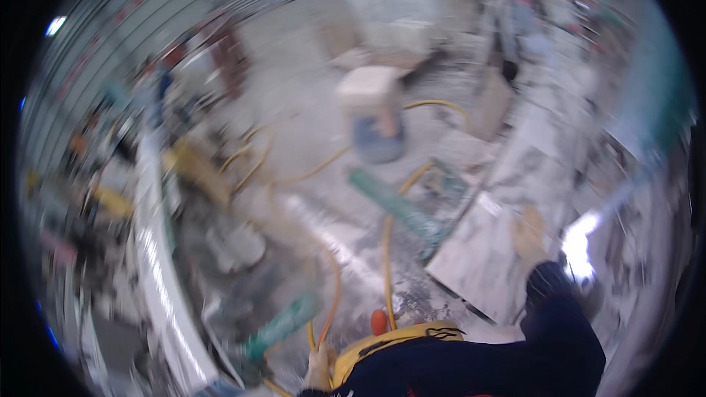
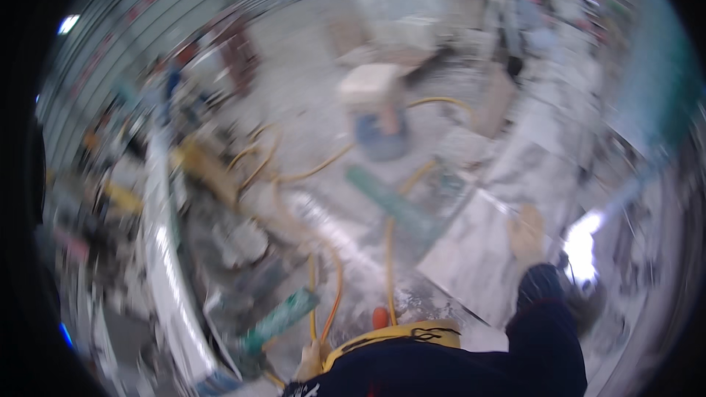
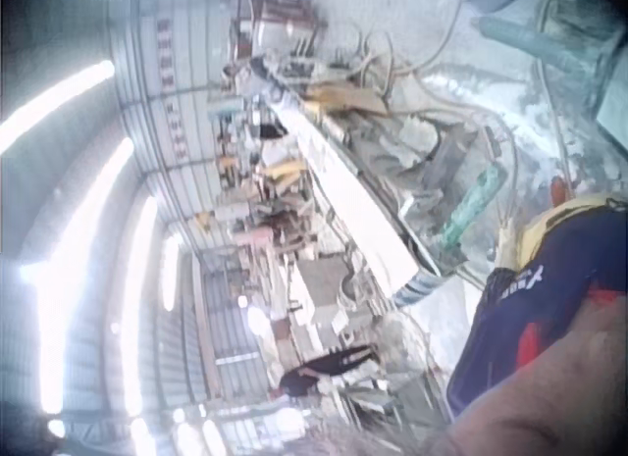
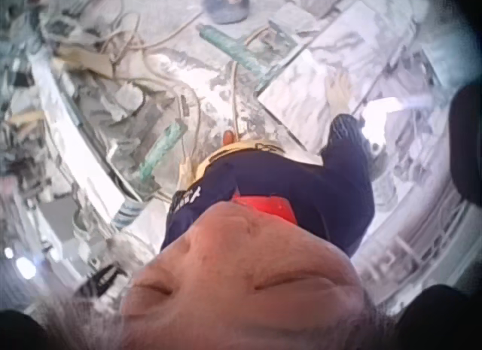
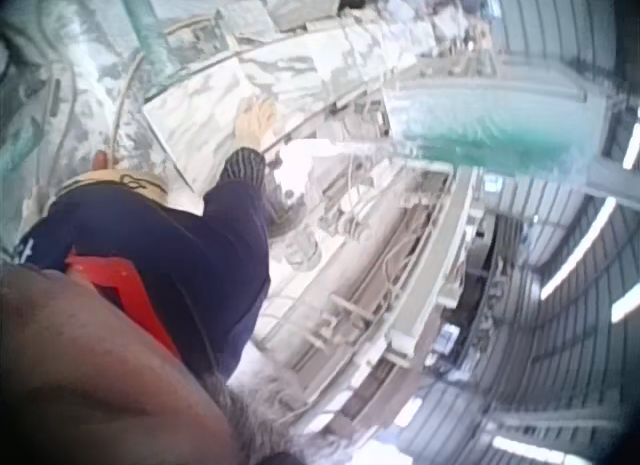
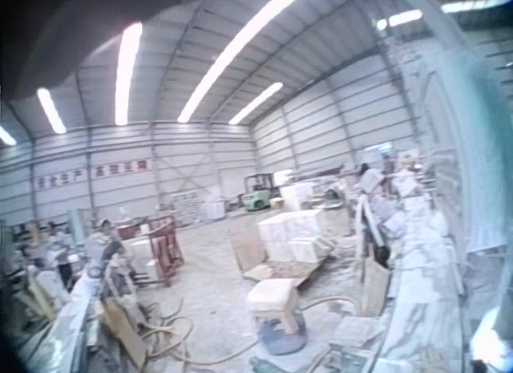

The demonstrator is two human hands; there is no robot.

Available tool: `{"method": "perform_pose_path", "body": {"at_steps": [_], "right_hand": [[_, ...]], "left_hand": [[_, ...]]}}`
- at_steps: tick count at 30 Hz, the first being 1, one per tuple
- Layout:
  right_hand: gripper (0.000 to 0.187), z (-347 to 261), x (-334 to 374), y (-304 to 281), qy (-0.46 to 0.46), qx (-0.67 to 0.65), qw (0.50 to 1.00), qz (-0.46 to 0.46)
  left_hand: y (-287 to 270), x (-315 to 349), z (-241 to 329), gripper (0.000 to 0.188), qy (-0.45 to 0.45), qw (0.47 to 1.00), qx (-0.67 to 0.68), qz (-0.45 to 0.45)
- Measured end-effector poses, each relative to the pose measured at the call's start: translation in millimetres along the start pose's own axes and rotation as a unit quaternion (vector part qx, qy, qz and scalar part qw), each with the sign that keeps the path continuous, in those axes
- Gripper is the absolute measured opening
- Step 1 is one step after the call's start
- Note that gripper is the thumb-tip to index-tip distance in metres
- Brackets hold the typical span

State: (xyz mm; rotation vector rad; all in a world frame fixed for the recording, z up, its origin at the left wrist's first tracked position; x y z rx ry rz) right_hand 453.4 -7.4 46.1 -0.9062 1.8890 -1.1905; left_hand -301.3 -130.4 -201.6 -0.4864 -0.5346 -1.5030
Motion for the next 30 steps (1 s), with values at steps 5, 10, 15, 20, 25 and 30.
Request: {"method": "perform_pose_path", "body": {"at_steps": [5,10,15,20,25,30], "right_hand": [[0.069,-15,2,-17,0.002,-0.001,1.000,0.009],[0.071,-14,0,-20,0.033,-0.013,0.999,-0.004],[0.073,-8,-5,-14,0.041,-0.009,0.999,-0.002],[0.073,-5,-8,-11,0.049,-0.017,0.999,-0.006],[0.073,-4,-11,-12,0.053,-0.006,0.998,-0.014],[0.073,-3,-15,-12,0.057,-0.003,0.998,-0.020]], "left_hand": [[-9,-29,7,0.034,-0.104,0.989,-0.066,0.082],[9,-33,23,0.032,-0.137,0.981,-0.106,0.082],[11,-30,38,0.030,-0.145,0.978,-0.122,0.085],[5,-30,44,0.028,-0.145,0.977,-0.130,0.086],[1,-26,43,0.027,-0.150,0.976,-0.128,0.095],[-3,-19,40,0.025,-0.155,0.975,-0.122,0.106]]}}
Point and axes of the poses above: each hand's wrist, its own x-axis away from the middle knuckle, its own y-axis out of the palm, z = x × y, the point moved 9 cm from there along -x, towards the middle knuckle, and after that the axes turned 8 degrees about -x, right-handed, at the moved point
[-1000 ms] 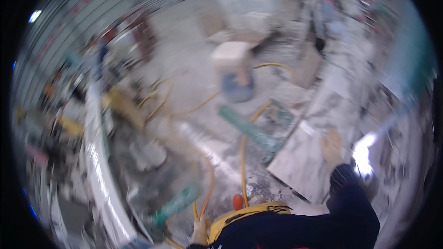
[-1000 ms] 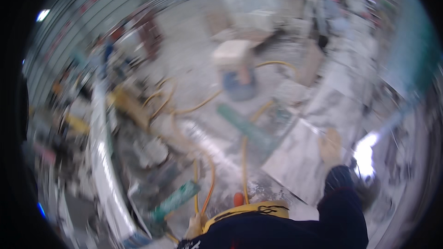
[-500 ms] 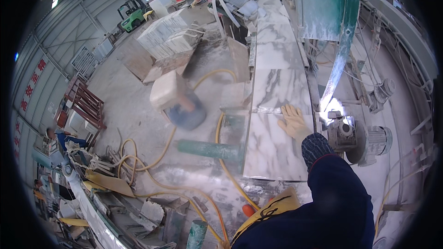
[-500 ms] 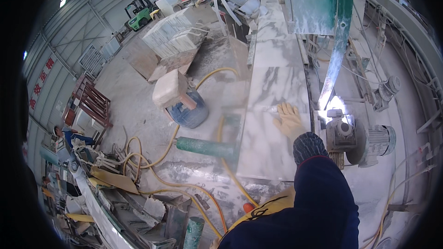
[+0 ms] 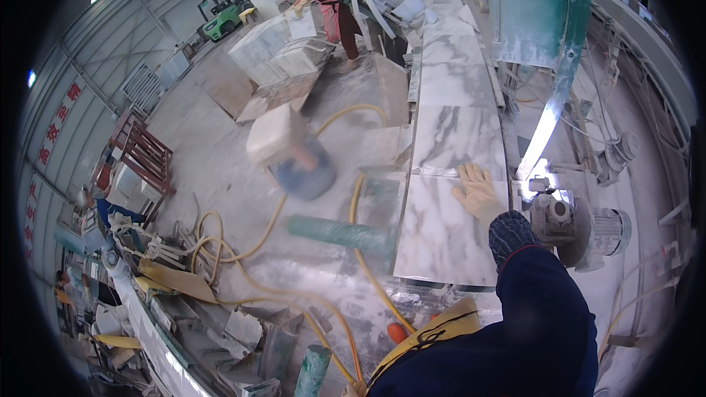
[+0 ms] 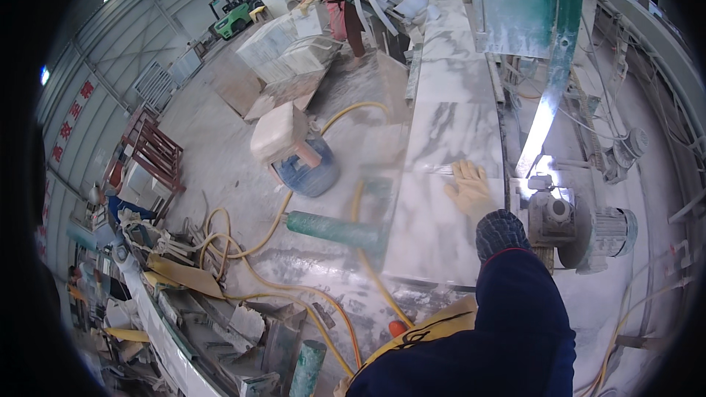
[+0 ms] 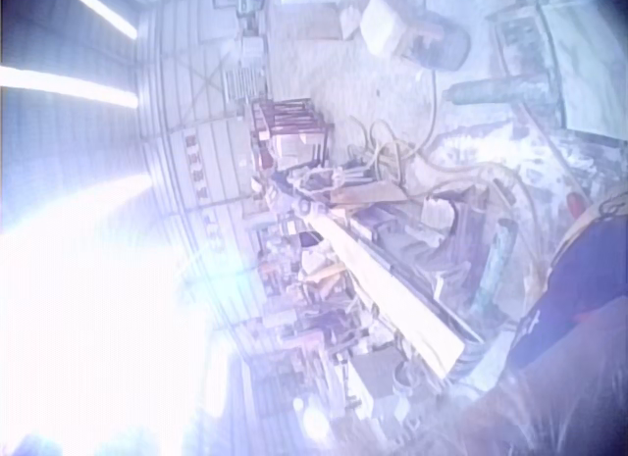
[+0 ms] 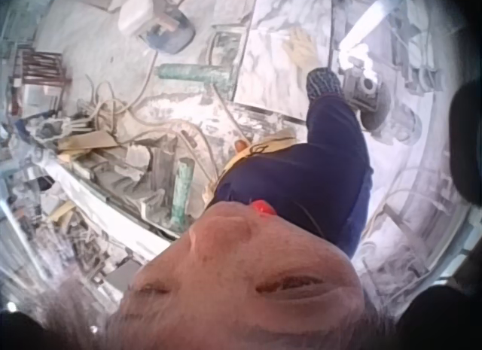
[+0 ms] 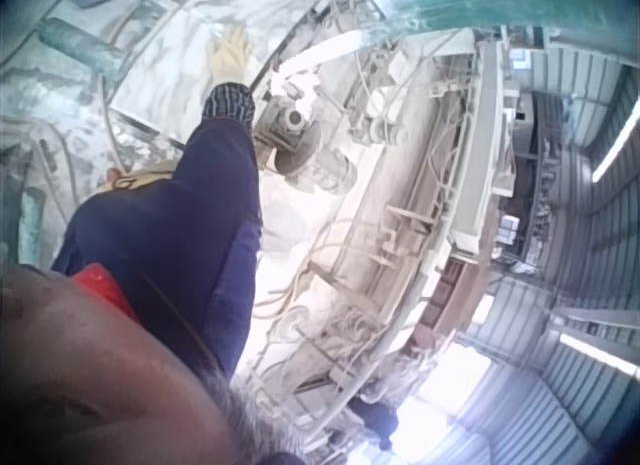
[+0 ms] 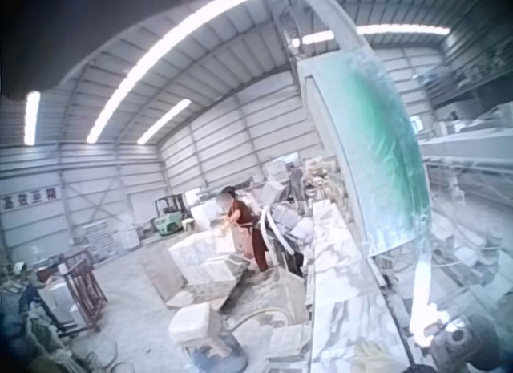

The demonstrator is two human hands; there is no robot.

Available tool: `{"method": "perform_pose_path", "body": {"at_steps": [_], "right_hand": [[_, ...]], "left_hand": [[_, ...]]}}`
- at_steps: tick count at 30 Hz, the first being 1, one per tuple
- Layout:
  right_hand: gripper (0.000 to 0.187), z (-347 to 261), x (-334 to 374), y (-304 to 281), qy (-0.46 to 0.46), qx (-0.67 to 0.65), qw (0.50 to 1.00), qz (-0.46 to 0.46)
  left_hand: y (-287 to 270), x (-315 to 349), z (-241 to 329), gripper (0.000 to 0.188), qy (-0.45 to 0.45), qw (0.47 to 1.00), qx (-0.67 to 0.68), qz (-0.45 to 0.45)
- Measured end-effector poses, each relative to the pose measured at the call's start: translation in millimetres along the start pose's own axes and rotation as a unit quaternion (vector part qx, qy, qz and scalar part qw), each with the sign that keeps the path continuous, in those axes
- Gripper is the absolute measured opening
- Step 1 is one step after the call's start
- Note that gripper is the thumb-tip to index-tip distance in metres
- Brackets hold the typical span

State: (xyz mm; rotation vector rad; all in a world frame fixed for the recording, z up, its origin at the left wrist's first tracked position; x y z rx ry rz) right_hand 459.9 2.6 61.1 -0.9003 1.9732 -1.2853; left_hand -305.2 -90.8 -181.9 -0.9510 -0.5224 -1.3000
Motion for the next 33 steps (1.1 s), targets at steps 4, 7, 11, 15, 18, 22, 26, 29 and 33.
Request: {"method": "perform_pose_path", "body": {"at_steps": [4,7,11,15,18,22,26,29,33], "right_hand": [[0.072,0,-2,0,0.008,0.015,1.000,-0.009],[0.072,0,-4,-1,0.004,0.010,1.000,-0.017],[0.072,1,-5,-3,0.004,-0.005,1.000,-0.025],[0.072,2,-7,-3,0.004,-0.005,1.000,-0.022],[0.072,3,-10,-1,0.000,0.000,1.000,-0.014],[0.072,8,-12,1,-0.012,0.001,1.000,0.005],[0.070,10,-15,2,-0.021,0.022,1.000,0.006],[0.071,11,-17,4,-0.009,0.016,1.000,-0.010],[0.072,10,-20,3,-0.011,0.033,0.999,-0.031]], "left_hand": [[-3,5,-4,0.024,-0.002,1.000,0.005,0.003],[-4,9,-7,0.023,-0.005,1.000,0.016,0.008],[-6,12,-11,0.023,-0.009,1.000,0.022,0.012],[-9,17,-14,0.022,-0.012,0.999,0.032,0.019],[-12,21,-16,0.022,-0.011,0.999,0.041,0.024],[-15,21,-19,0.025,0.005,0.998,0.061,0.028],[0,23,-20,0.034,0.041,0.988,0.120,-0.090],[-6,26,-28,0.037,0.043,0.993,0.100,-0.045],[-10,36,-32,0.044,0.029,0.998,0.055,0.018]]}}
Point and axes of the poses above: each hand's wrist, its own x-axis away from the middle knuckle, its own y-axis out of the palm, z = x × y, the point moved 9 cm from there along -x, towards the middle knuckle, and after that the axes turned 8 degrees about -x, right-handed, at the moved point
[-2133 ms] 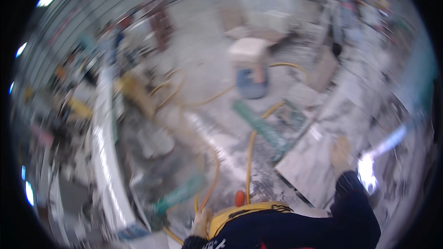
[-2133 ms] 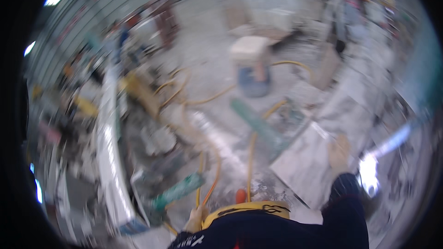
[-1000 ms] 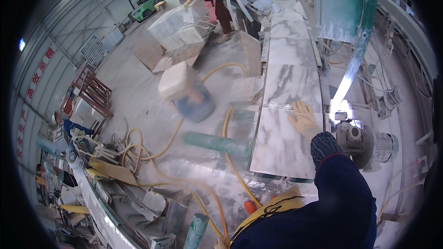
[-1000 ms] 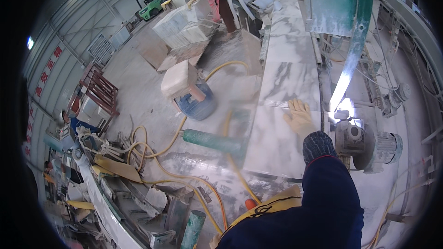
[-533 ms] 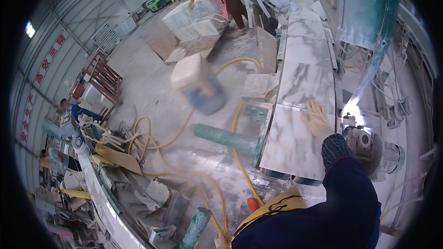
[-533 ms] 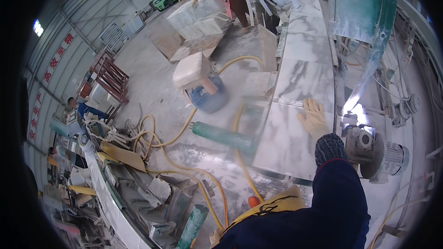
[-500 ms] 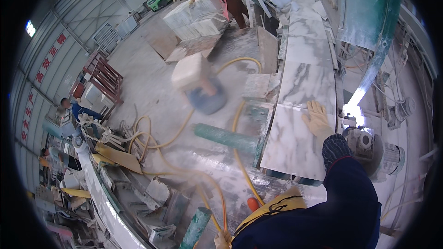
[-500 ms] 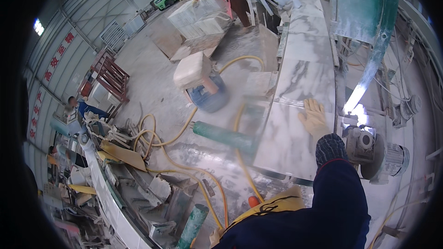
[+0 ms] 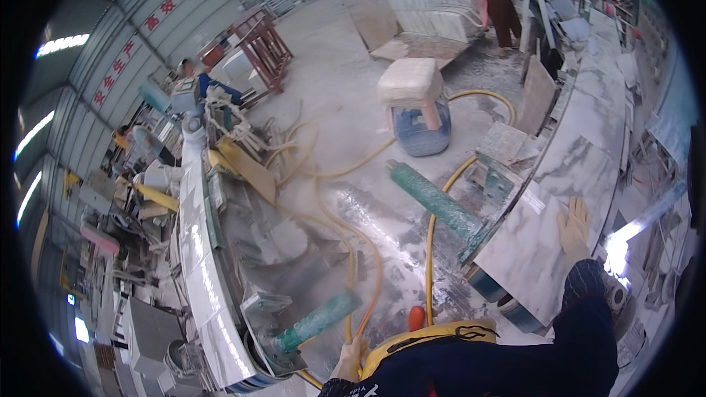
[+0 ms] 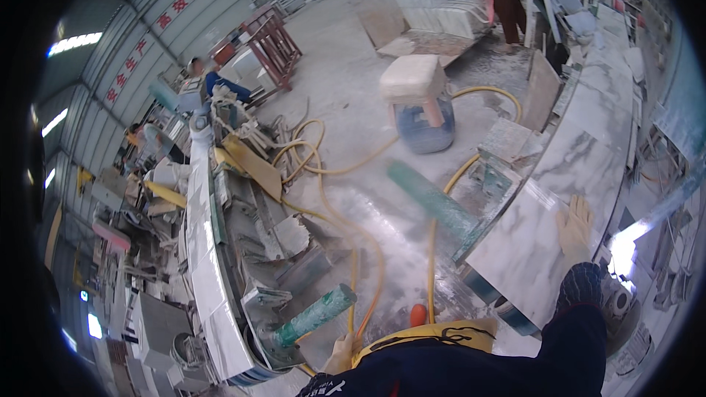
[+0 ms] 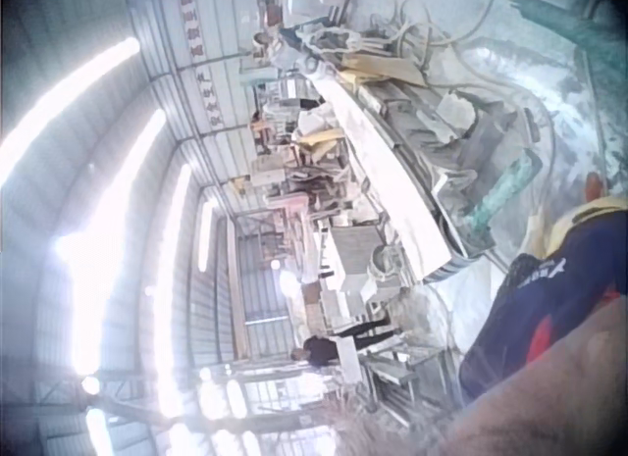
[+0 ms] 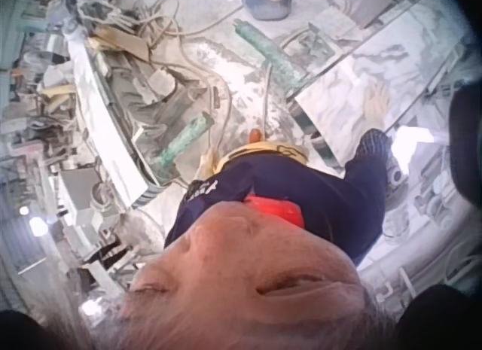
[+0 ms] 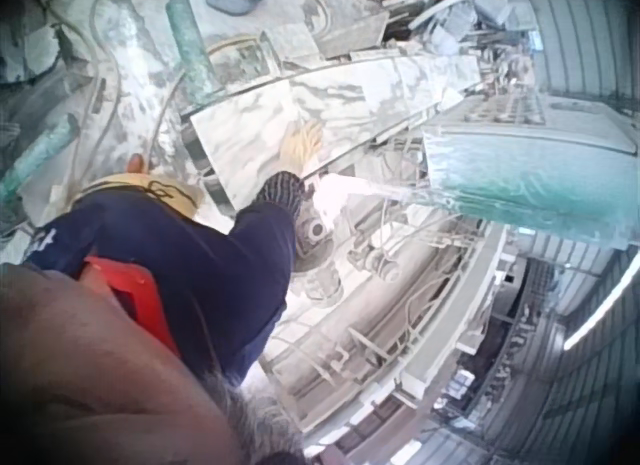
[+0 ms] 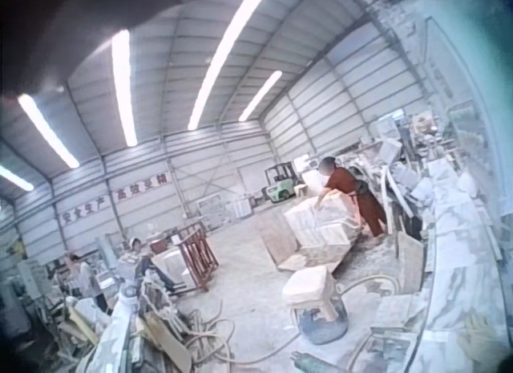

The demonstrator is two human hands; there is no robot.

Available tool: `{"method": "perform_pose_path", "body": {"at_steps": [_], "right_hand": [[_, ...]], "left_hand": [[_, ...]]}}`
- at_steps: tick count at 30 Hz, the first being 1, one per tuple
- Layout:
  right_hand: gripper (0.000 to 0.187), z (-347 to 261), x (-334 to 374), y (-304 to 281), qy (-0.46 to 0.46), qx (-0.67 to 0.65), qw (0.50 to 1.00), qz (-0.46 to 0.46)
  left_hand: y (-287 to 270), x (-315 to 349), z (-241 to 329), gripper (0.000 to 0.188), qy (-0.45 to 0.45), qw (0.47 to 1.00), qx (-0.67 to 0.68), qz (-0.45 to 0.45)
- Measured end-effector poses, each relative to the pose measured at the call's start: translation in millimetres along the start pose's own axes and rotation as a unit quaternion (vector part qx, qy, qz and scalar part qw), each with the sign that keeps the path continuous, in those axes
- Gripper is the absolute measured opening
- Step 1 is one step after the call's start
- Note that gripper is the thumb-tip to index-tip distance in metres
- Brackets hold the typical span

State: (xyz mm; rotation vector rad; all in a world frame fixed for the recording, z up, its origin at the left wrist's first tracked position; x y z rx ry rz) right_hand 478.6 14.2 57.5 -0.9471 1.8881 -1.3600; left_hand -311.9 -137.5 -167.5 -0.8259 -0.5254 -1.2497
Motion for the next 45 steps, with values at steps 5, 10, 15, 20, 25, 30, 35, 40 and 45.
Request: {"method": "perform_pose_path", "body": {"at_steps": [5,10,15,20,25,30,35,40,45], "right_hand": [[0.071,1,-1,-3,0.003,-0.003,1.000,-0.005],[0.071,1,-3,-5,0.007,-0.012,1.000,-0.009],[0.070,5,-6,-3,0.011,-0.008,1.000,-0.011],[0.068,4,-8,-4,0.011,-0.001,1.000,0.006],[0.065,2,-5,-11,0.004,-0.022,1.000,0.019],[0.062,6,-10,-8,-0.017,-0.012,0.999,0.050],[0.059,5,-25,-6,-0.011,0.031,0.999,0.013],[0.054,-76,-10,-33,-0.086,-0.071,0.993,0.046],[0.043,-249,113,0,-0.202,-0.392,0.898,0.011]], "left_hand": [[8,10,4,0.045,-0.011,1.000,0.023,-0.013],[8,23,5,0.020,-0.029,0.996,0.081,0.020],[0,35,5,0.046,-0.032,0.997,0.016,0.066],[2,45,3,0.041,-0.039,0.998,0.017,0.042],[-3,73,4,0.046,-0.027,0.998,-0.013,0.053],[-14,81,-31,0.031,-0.021,0.993,0.092,0.074],[-69,60,-85,0.027,0.025,0.839,-0.539,0.071],[-239,68,-174,0.029,-0.180,0.689,-0.679,0.176],[-337,80,-149,0.041,-0.311,0.675,-0.588,0.320]]}}
Point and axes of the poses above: each hand's wrist, its own x-axis away from the middle knuckle, its own y-axis out of the palm, z = x × y, the point moved 9 cm from there along -x, towards the middle knuckle, and after that the axes turned 8 degrees about -x, right-handed, at the moved point
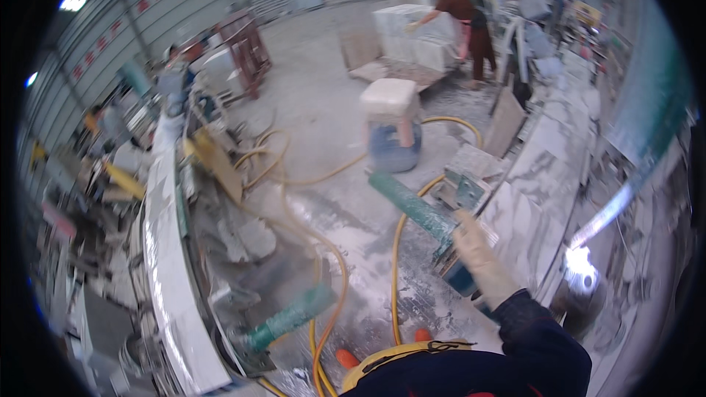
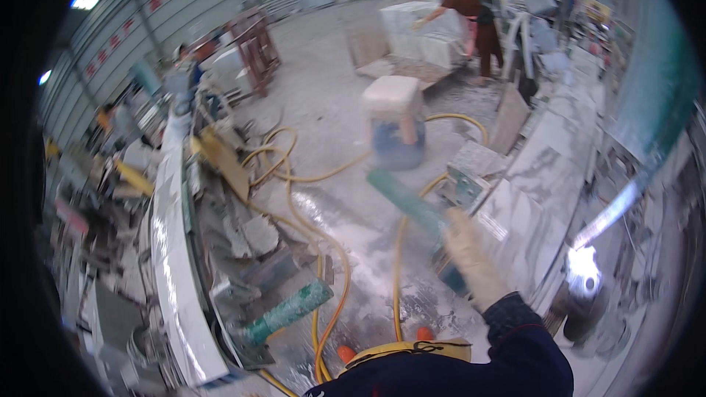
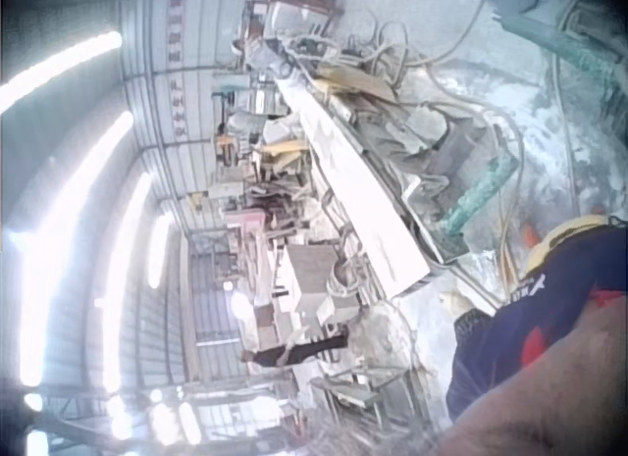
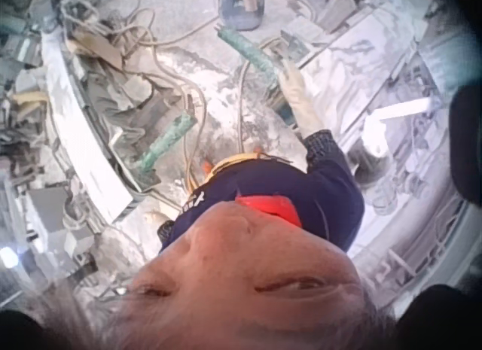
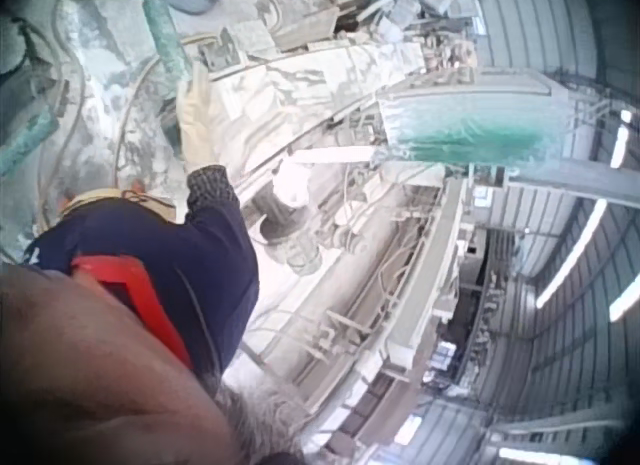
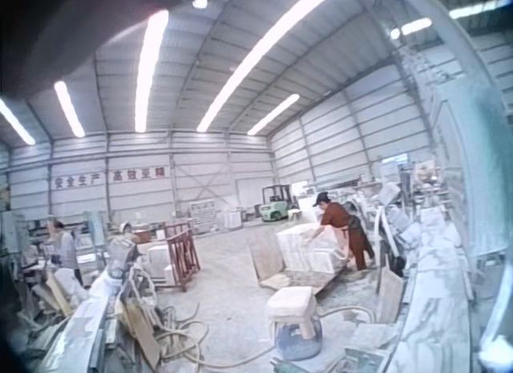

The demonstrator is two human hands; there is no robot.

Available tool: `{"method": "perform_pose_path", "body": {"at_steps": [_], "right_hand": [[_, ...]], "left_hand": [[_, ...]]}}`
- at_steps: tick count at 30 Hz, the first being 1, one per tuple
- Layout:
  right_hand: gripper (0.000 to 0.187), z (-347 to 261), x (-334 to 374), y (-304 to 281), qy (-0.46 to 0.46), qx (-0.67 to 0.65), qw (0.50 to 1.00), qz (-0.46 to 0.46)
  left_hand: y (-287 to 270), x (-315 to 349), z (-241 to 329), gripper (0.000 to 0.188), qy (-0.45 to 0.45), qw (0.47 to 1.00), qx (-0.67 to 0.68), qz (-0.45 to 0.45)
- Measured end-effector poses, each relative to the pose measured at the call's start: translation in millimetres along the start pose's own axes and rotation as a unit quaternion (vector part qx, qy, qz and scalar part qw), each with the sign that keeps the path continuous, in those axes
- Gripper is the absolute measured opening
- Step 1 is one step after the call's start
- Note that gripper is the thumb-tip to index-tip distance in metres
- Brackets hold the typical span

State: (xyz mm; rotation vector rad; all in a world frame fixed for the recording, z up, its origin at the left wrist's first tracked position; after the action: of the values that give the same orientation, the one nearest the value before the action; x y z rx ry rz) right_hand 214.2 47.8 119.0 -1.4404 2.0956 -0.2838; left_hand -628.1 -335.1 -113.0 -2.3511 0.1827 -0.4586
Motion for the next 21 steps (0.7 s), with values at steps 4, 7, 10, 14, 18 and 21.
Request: {"method": "perform_pose_path", "body": {"at_steps": [4,7,10,14,18,21], "right_hand": [[0.046,-78,87,154,0.084,-0.235,0.949,-0.190],[0.042,-110,141,245,0.026,-0.026,0.933,-0.357],[0.041,-135,170,282,-0.032,0.023,0.881,-0.471],[0.043,-130,192,260,0.351,-0.104,0.859,-0.357],[0.046,-136,196,239,0.319,-0.017,0.902,-0.292],[0.048,-98,216,244,0.362,0.069,0.881,-0.296]], "left_hand": [[-85,11,-26,0.043,-0.200,0.914,0.303,0.180],[-111,12,-33,0.044,-0.219,0.870,0.377,0.227],[-116,-5,-40,0.045,-0.201,0.856,0.414,0.234],[-110,-32,-55,0.047,-0.187,0.831,0.462,0.247],[-93,-55,-72,0.049,-0.178,0.802,0.511,0.253],[-75,-63,-90,0.051,-0.202,0.776,0.542,0.251]]}}
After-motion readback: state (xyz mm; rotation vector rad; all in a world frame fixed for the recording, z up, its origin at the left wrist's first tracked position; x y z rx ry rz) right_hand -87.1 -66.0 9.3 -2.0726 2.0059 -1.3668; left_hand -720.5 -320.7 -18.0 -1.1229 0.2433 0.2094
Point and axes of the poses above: each hand's wrist, its own x-axis away from the middle knuckle, its own y-axis out of the palm, z = x × y, the point moved 9 cm from there along -x, towards the middle knuckle, and after that the axes turned 8 degrees about -x, right-handed, at the moved point
